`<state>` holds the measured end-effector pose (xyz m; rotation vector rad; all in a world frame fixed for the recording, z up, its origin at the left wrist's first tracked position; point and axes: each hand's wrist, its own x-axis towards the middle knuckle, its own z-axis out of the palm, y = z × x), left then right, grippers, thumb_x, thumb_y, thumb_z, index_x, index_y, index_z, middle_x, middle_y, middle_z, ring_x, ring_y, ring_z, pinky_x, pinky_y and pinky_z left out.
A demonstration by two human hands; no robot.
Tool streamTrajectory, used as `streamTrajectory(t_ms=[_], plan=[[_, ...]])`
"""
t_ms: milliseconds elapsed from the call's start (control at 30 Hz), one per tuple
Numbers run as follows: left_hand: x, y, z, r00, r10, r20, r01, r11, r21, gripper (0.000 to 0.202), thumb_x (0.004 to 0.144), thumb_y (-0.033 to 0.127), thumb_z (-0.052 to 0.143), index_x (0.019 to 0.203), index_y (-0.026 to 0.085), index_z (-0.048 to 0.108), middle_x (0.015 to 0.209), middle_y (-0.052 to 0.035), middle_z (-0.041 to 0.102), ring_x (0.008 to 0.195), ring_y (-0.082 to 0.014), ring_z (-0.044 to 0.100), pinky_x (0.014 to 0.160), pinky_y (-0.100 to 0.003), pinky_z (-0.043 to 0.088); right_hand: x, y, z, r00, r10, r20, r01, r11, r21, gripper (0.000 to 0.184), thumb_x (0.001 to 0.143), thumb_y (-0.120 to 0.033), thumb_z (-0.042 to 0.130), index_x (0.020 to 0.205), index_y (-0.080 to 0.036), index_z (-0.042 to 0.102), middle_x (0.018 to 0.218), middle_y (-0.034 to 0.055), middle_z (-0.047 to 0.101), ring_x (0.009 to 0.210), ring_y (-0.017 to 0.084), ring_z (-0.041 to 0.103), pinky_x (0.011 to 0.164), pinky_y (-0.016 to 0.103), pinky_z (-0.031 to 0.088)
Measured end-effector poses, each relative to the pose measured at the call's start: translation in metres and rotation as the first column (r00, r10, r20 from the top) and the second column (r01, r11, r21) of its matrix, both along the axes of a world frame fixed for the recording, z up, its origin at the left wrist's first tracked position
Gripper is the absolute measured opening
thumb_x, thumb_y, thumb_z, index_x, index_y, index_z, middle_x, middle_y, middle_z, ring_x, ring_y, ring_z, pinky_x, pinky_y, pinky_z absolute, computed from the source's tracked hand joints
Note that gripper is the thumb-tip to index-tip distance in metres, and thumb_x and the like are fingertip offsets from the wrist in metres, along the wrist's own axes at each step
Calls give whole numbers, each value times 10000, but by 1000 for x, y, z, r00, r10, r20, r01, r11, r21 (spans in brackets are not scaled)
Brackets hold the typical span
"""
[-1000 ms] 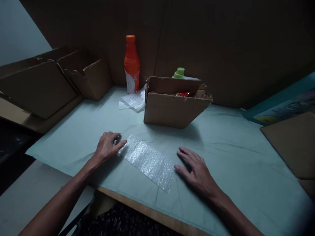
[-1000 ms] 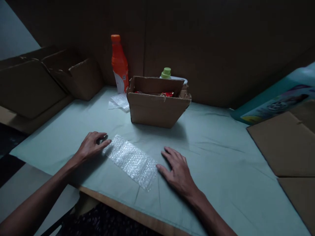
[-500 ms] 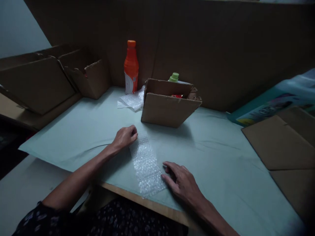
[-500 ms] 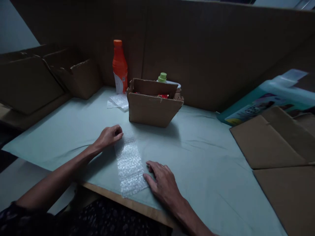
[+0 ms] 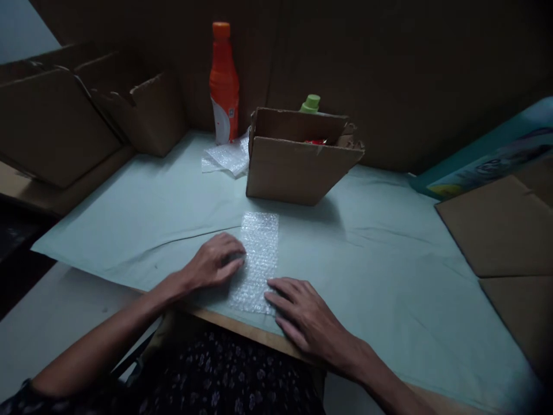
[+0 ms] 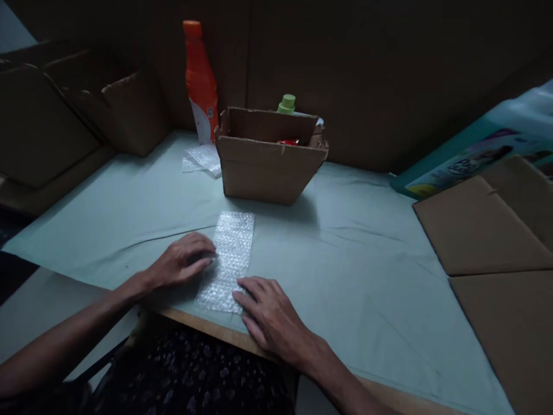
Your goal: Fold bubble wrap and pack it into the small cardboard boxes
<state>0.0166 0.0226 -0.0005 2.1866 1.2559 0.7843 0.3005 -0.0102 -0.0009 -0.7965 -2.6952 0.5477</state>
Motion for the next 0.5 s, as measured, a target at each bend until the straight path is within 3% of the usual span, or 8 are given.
streamTrajectory(t_ms=[67,133,200,233,367,433,500], plan=[[-3,-32,-3,996,-38,78,42,998,-43,200,911,278,605,1095,210,644,1085,-83,698,1066,-237,616,952,-434,504,-9,4,-6,999,3,-49,-1,998,61,282,913,-99,517,1132,-195,667,1245,115,684,1109,260,613,879,440,524],[0,-54,-6,993,-36,113,44,997,-68,436,848,391,713,1231,216,601,1202,-105,672,1163,-273,581,1008,-477,482,-17,9,-12,993,-29,-118,40,995,92,244,938,-90,477,1049,-181,675,1099,109,730,977,243,646,794,410,528],[6,-66,-11,994,-22,111,31,996,-81,681,773,447,787,1360,225,522,1296,-123,635,1221,-298,548,1037,-501,467,-21,15,-15,979,-97,-178,103,994,22,220,962,-114,464,1020,-185,664,966,82,743,861,215,659,745,379,526],[10,-68,-14,994,3,109,6,996,-86,691,784,425,781,1386,231,502,1279,-119,644,1196,-289,564,1018,-486,482,-22,18,-15,971,-142,-192,136,990,-44,205,974,-136,465,1009,-192,658,920,66,740,825,203,662,738,366,528],[26,-60,-26,966,225,125,-211,971,-117,361,929,236,568,1290,231,584,977,-60,709,880,-191,651,811,-349,548,-19,23,-10,933,-304,-193,257,937,-235,145,978,-223,506,998,-221,650,913,47,740,813,194,684,746,352,551],[30,-52,-32,948,300,107,-288,951,-110,391,917,220,560,1307,233,576,955,-51,713,831,-182,654,781,-333,548,-15,21,-8,903,-363,-229,328,928,-175,174,960,-239,538,1094,-223,648,964,65,744,834,208,690,759,370,555],[33,-45,-37,944,324,59,-317,943,-103,506,887,218,588,1386,244,515,942,-39,716,802,-181,653,764,-328,549,-13,17,-6,893,-348,-285,357,934,-20,250,942,-212,556,1178,-219,639,989,81,744,859,222,688,770,389,545]])
